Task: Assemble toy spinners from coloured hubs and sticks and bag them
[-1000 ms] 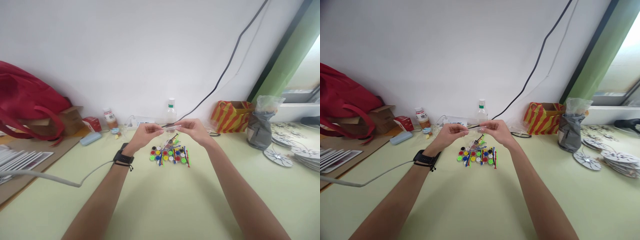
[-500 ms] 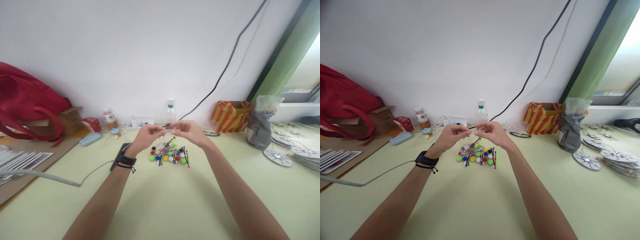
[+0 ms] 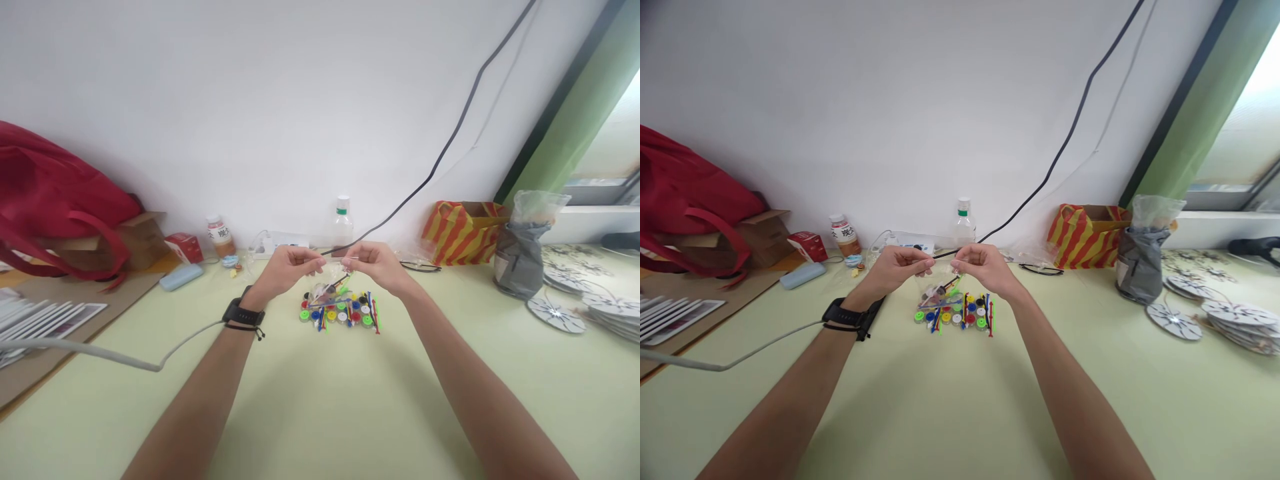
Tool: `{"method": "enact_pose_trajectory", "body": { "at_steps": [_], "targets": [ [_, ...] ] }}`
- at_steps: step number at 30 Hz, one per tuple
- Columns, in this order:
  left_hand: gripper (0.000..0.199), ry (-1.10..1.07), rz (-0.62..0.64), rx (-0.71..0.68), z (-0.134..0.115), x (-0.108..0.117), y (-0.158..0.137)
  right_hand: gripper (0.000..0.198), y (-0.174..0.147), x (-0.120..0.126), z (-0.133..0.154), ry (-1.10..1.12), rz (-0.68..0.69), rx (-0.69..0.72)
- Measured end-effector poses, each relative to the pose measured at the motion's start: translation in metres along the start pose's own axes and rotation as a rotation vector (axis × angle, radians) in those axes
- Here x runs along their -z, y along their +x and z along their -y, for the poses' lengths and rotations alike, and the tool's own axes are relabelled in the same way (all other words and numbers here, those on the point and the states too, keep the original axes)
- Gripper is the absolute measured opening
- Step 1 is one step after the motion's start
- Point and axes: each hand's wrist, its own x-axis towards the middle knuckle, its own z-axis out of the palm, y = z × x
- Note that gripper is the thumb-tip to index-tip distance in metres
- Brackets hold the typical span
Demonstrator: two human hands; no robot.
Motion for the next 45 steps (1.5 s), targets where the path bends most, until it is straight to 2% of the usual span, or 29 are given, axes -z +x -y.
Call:
{"method": "enact_pose_trajectory", "body": {
  "at_steps": [6,13,18,25,30,34,40,45],
  "targets": [
    [0.032,-0.035,-0.035,-0.016,0.0,0.007,0.0,0.03,0.0,0.002,0.003,0.035,-0.033,0.01],
    [0.037,-0.074,-0.066,0.0,-0.006,-0.001,-0.003,0.029,0.0,0.003,0.01,0.044,-0.135,0.036],
    [0.03,-0.126,-0.096,-0.041,-0.001,-0.001,-0.002,0.027,0.0,0.008,0.008,0.017,-0.136,0.014],
    [0.022,-0.3,-0.138,-0.005,0.004,-0.001,0.0,0.018,-0.001,0.013,0.009,-0.015,-0.118,0.008],
    [0.029,-0.18,-0.201,-0.03,-0.003,-0.004,-0.001,0.024,-0.004,0.008,0.018,-0.082,-0.083,0.054],
    [0.046,-0.079,-0.136,-0.008,-0.008,-0.004,-0.002,0.038,-0.002,0.005,0.016,-0.091,-0.098,0.069],
    [0.035,-0.007,-0.102,-0.003,-0.006,-0.003,-0.002,0.031,0.0,0.005,0.009,-0.21,-0.087,0.096],
    [0.035,-0.048,-0.092,0.018,-0.003,0.0,-0.002,0.034,0.001,0.006,0.003,-0.141,-0.088,0.067]
  ]
}}
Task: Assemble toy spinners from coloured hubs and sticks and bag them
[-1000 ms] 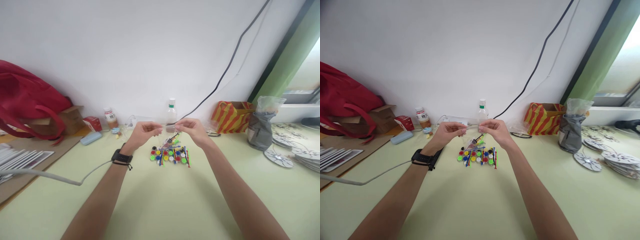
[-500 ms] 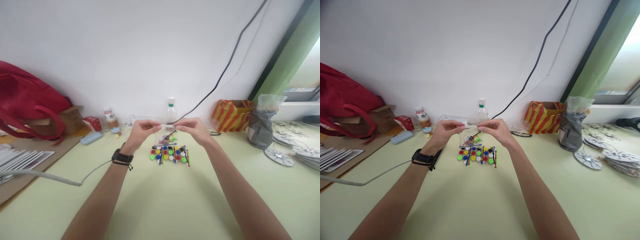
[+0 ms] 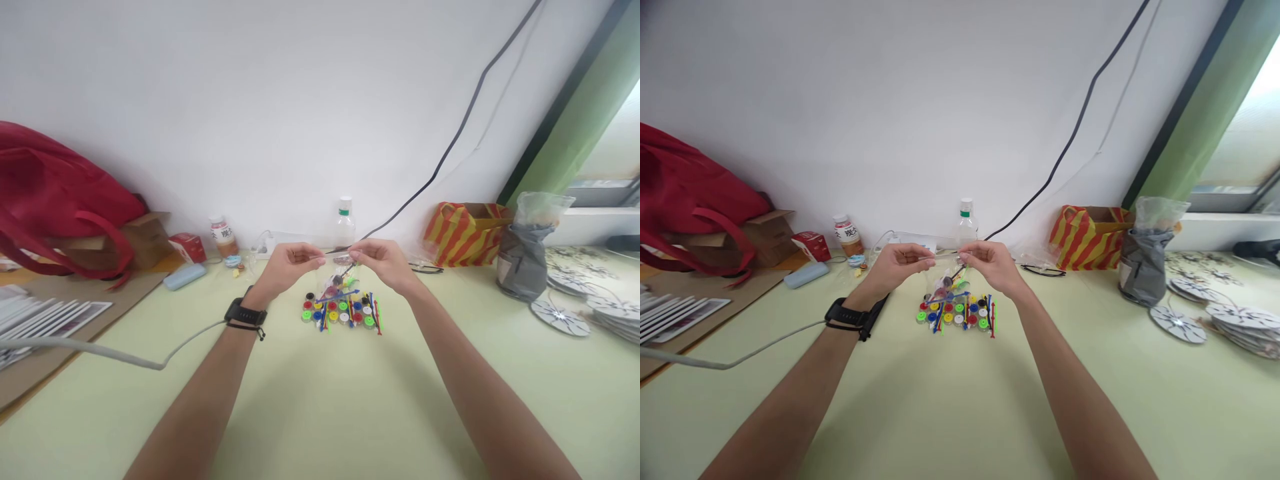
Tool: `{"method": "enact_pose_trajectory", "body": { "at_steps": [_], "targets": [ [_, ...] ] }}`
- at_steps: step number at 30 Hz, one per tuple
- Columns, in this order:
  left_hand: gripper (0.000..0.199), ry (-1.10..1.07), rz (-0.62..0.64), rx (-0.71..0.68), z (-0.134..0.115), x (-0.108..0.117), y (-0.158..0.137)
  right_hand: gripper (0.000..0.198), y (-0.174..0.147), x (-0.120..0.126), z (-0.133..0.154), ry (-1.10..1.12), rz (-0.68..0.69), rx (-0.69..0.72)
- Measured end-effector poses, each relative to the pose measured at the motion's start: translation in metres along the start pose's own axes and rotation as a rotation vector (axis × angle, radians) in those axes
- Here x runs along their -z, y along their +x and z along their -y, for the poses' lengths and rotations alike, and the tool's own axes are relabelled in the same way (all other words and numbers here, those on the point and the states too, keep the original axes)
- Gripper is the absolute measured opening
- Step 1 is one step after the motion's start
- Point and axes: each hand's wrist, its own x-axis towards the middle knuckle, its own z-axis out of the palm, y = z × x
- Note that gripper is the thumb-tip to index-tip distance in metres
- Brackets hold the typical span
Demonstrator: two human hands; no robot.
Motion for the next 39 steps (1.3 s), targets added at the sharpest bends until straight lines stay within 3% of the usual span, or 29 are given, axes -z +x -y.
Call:
{"method": "enact_pose_trajectory", "body": {
  "at_steps": [9,18,23,27,32,35,39],
  "targets": [
    [0.037,0.041,0.059,-0.002,-0.004,-0.006,-0.001,0.035,0.0,0.0,0.001,0.075,-0.014,-0.033],
    [0.033,0.061,0.093,-0.031,-0.009,-0.007,-0.002,0.036,-0.002,-0.008,0.007,-0.025,0.036,-0.053],
    [0.032,0.117,0.132,-0.011,-0.011,0.001,-0.001,0.035,-0.001,-0.008,0.008,-0.152,0.048,-0.032],
    [0.032,0.129,0.118,-0.011,-0.012,0.005,-0.001,0.038,-0.001,-0.004,0.007,-0.089,0.053,-0.055],
    [0.032,0.059,0.13,-0.047,-0.017,-0.009,-0.005,0.038,-0.001,-0.007,0.007,-0.01,0.06,-0.046],
    [0.031,0.104,0.175,-0.044,-0.016,-0.015,-0.005,0.037,-0.002,-0.01,0.01,-0.012,0.075,-0.032],
    [0.032,0.184,0.145,-0.043,-0.014,-0.012,-0.004,0.038,-0.004,-0.006,0.016,-0.108,0.077,-0.027]
  ]
}}
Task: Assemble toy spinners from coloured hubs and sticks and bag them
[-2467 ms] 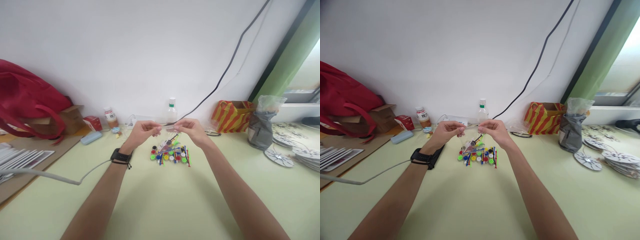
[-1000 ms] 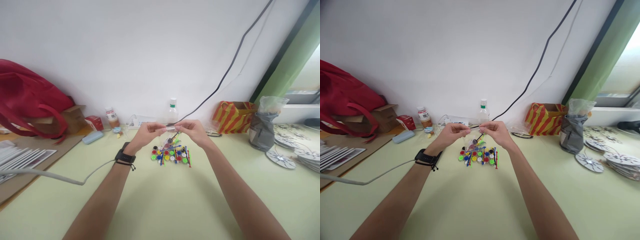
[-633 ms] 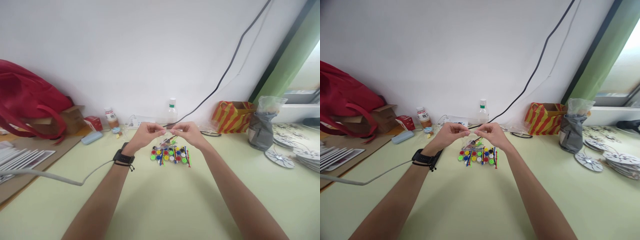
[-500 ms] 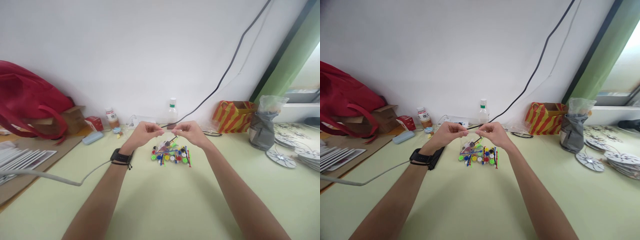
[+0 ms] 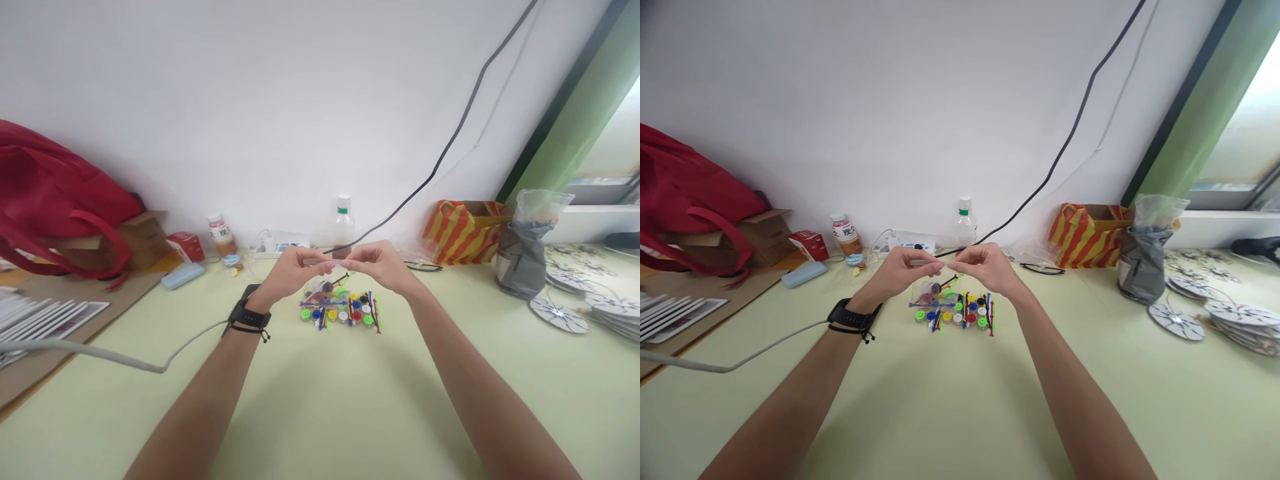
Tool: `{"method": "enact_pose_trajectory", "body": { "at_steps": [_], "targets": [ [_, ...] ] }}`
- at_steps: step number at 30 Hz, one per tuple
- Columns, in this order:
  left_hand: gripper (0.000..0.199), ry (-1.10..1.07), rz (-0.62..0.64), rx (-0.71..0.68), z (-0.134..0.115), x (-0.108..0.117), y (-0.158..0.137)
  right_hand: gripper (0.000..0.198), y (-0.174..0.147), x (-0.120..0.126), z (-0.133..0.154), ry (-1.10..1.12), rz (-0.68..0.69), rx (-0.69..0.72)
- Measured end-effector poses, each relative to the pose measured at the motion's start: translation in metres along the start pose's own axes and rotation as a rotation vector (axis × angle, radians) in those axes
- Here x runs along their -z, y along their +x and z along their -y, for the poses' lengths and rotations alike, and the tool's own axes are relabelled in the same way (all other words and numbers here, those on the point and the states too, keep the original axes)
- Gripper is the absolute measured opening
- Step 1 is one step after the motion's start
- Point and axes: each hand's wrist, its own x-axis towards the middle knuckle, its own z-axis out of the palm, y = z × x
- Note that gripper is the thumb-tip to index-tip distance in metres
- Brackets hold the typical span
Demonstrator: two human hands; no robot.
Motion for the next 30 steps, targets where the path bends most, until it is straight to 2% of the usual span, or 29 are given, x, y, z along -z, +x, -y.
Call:
{"method": "enact_pose_trajectory", "body": {
  "at_steps": [3,9,15,20,23,26,30],
  "targets": [
    [0.032,-0.018,-0.005,0.004,0.003,0.003,0.0,0.041,0.0,0.003,0.0,-0.048,-0.027,-0.016],
    [0.031,-0.126,-0.079,-0.016,0.005,0.001,0.001,0.036,0.003,-0.006,-0.003,0.171,-0.048,0.013],
    [0.03,-0.195,-0.078,-0.022,0.005,0.006,0.001,0.031,0.004,-0.003,-0.011,0.204,-0.082,0.007],
    [0.032,-0.341,-0.105,0.023,0.014,0.008,0.002,0.025,0.004,0.003,-0.02,0.253,-0.099,-0.042],
    [0.026,-0.445,-0.141,0.053,0.019,0.007,0.002,0.021,0.005,0.004,-0.022,0.31,-0.087,-0.043],
    [0.018,-0.499,-0.16,0.054,0.022,0.005,0.003,0.016,0.004,0.004,-0.019,0.263,-0.091,-0.003],
    [0.022,-0.405,-0.215,0.025,0.021,0.001,0.004,0.016,0.002,0.004,-0.01,0.137,-0.065,0.061]
  ]
}}
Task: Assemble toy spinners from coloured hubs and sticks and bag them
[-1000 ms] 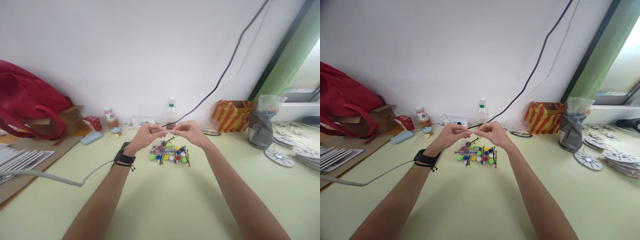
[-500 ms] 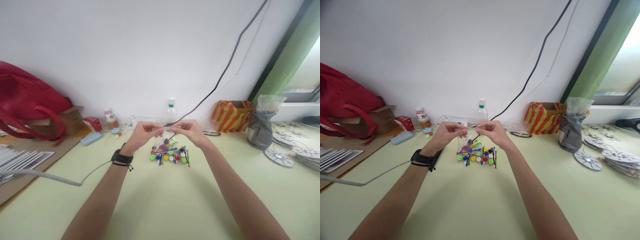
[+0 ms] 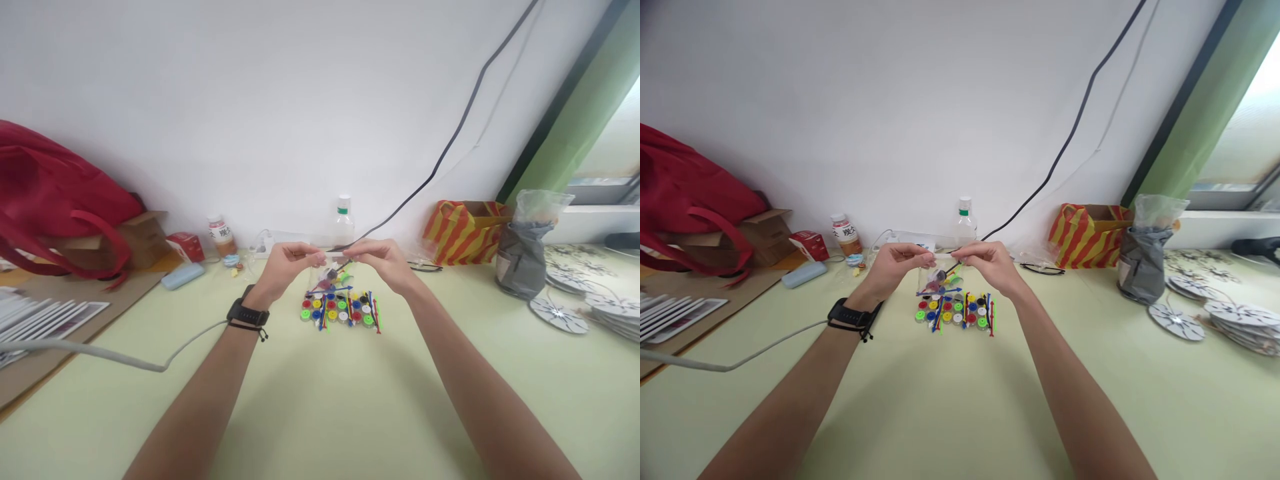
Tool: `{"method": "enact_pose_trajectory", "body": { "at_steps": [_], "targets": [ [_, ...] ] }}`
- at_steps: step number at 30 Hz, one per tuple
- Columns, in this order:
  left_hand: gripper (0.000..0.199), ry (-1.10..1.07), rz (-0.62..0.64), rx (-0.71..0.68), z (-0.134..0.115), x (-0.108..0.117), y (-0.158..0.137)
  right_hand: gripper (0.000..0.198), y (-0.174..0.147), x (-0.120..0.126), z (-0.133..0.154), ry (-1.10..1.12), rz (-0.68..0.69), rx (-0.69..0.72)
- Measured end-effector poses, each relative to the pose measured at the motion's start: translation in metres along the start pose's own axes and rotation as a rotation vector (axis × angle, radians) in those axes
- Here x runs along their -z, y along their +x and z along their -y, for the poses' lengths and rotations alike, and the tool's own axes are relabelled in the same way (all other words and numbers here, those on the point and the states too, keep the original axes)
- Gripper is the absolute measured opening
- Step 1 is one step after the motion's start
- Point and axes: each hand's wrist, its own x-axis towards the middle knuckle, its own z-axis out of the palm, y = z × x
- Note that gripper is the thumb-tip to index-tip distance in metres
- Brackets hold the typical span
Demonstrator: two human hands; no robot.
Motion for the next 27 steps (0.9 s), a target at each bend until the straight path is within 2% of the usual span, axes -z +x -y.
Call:
{"method": "enact_pose_trajectory", "body": {
  "at_steps": [3,8,13,18,22,27],
  "targets": [
    [0.031,0.07,-0.027,-0.023,-0.002,-0.004,-0.001,0.021,-0.001,-0.002,0.004,-0.017,0.015,0.039],
    [0.046,0.119,-0.01,-0.02,-0.008,-0.007,-0.003,0.035,0.0,-0.007,0.004,-0.144,0.006,0.013],
    [0.032,0.319,0.127,-0.04,-0.017,-0.002,-0.004,0.033,0.001,-0.004,0.01,-0.219,0.022,0.033],
    [0.029,0.494,0.197,-0.039,-0.02,0.011,-0.002,0.036,-0.002,0.004,0.018,-0.242,0.07,-0.013],
    [0.029,0.461,0.256,-0.016,-0.019,0.013,-0.003,0.038,-0.003,0.006,0.019,-0.21,0.11,-0.07],
    [0.028,0.328,0.305,-0.051,-0.024,-0.002,-0.007,0.036,-0.003,0.002,0.018,-0.091,0.098,-0.071]
  ]
}}
